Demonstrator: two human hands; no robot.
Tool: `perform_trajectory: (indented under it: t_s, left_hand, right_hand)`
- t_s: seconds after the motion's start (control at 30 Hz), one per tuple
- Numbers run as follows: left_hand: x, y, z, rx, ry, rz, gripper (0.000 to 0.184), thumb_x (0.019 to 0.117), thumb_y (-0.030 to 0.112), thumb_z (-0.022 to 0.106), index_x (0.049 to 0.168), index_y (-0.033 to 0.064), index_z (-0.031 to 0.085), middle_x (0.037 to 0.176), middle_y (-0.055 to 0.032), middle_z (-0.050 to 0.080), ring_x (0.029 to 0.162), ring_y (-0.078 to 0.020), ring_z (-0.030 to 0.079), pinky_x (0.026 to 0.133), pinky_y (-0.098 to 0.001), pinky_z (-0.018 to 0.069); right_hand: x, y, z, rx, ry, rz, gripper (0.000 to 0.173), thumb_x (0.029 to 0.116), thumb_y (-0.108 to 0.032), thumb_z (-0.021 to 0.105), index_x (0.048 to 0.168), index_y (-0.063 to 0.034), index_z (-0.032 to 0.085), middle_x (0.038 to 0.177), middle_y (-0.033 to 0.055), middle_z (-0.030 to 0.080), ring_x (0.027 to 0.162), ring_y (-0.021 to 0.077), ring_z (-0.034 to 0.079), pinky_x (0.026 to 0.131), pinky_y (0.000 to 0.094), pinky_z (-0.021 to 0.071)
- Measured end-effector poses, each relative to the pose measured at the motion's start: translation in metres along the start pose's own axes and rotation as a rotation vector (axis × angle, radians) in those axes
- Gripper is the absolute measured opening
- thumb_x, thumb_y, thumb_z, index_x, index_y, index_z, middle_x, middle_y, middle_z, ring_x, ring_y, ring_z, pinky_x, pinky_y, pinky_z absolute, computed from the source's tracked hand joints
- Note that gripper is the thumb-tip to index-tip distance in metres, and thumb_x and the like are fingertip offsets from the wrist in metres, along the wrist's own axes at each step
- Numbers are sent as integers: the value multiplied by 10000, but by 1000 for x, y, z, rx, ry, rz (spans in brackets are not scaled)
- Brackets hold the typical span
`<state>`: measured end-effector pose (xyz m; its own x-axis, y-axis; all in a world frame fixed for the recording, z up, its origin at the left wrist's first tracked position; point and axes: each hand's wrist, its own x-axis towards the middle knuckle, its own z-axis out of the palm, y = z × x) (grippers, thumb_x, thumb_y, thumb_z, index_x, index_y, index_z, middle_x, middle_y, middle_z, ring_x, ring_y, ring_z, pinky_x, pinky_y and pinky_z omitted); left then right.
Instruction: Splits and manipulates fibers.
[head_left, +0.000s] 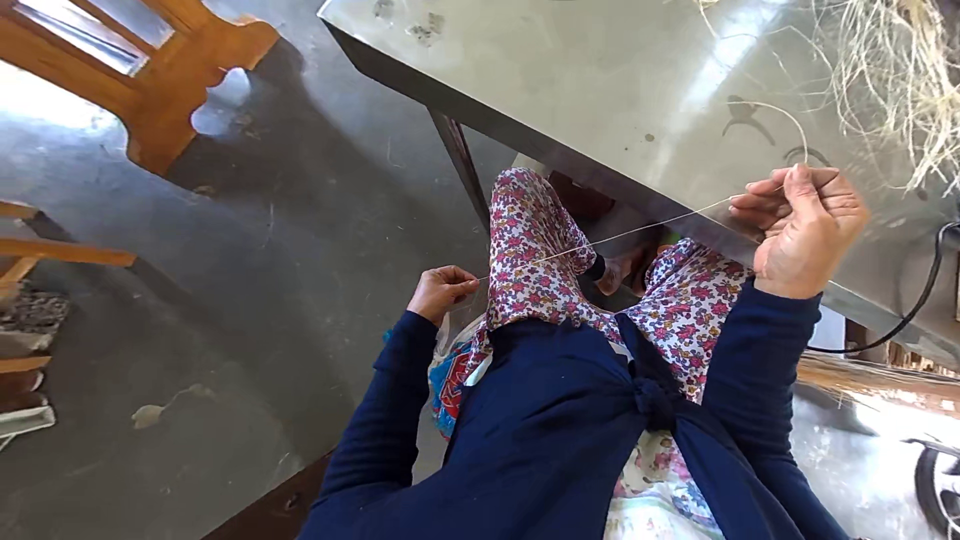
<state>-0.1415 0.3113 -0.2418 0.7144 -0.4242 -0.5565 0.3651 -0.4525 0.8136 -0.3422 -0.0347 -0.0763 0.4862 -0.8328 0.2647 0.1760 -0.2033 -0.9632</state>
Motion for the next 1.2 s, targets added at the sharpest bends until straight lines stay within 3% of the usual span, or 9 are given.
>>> perform_trajectory:
  t_s: [0.17, 0.3, 0.43, 0.6, 0.77, 0.93, 1.07, 1.13, 1.2]
  left_hand:
    - [19, -38, -24, 217, 54, -52, 89, 943, -31, 679, 1018, -79, 667, 909, -149, 668, 756, -152, 580, 753, -354, 514]
    - [35, -78, -52, 333, 141, -163, 166, 948, 42, 712, 1068, -72, 709, 1070, -268, 696, 1010, -388, 662, 959, -587, 492]
    - [36, -112, -77, 414, 309, -336, 221, 968, 97, 687, 1131, -49, 716, 1159, -289, 689, 1136, -453, 642, 1018, -634, 460]
    - [19, -93, -81, 617, 512, -460, 302, 980, 168, 615, 1190, -29, 707, 1259, -342, 632, 1246, -514, 573, 1016, -703, 431]
    - [9, -6, -48, 485, 515, 85, 313, 1005, 200, 652, 1123, -84, 710, 1185, -335, 657, 1177, -486, 609, 1053, -647, 417]
    - [-7, 81, 28, 241, 176, 763, 243, 1025, 95, 564, 1119, -49, 735, 1082, -185, 737, 948, -204, 718, 900, -368, 567]
    - [-19, 116, 87, -27, -219, 927, 284, 1035, 125, 529, 1177, -53, 698, 1063, -125, 753, 962, -115, 728, 900, -307, 591]
    - [-19, 120, 106, -139, -287, 943, 220, 998, 70, 594, 1141, -65, 693, 943, -73, 740, 782, -53, 688, 735, -234, 589]
    - [-19, 119, 117, -232, -243, 974, 97, 956, -1, 639, 989, -50, 715, 815, -10, 708, 657, 19, 604, 602, -155, 506]
  right_hand:
    - [-2, -3, -1, -40, 1, 18, 254, 1105, -82, 388, 967, -97, 601, 810, 6, 753, 680, 156, 753, 643, 303, 659]
    - [-2, -4, -1, -60, 6, 23, 253, 1110, -94, 374, 994, -95, 599, 834, 11, 756, 692, 170, 757, 649, 316, 663]
    - [-4, -5, -3, -65, 3, 25, 261, 1113, -109, 355, 1013, -101, 596, 853, 10, 758, 706, 178, 760, 657, 330, 666]
    - [-2, -5, -1, -66, 14, 9, 256, 1109, -95, 356, 1005, -96, 590, 846, 17, 756, 701, 186, 761, 658, 339, 668]
    - [-4, -5, -1, -77, -3, 7, 263, 1110, -103, 352, 1007, -102, 593, 842, 7, 757, 698, 175, 760, 652, 330, 667]
    - [-7, -6, -3, -62, -23, 11, 255, 1112, -113, 363, 1013, -110, 597, 849, 2, 758, 698, 162, 758, 649, 312, 662]
    - [-9, -6, -4, -52, -27, 2, 240, 1115, -129, 372, 1038, -108, 598, 864, 9, 760, 705, 169, 761, 654, 316, 663]
    - [-9, -4, -5, -34, -34, 1, 234, 1112, -120, 385, 1036, -104, 605, 865, 15, 762, 709, 169, 761, 657, 313, 662]
    - [-2, -5, -4, -1, -19, 34, 245, 1098, -77, 405, 972, -93, 614, 823, 26, 764, 681, 172, 757, 635, 315, 660]
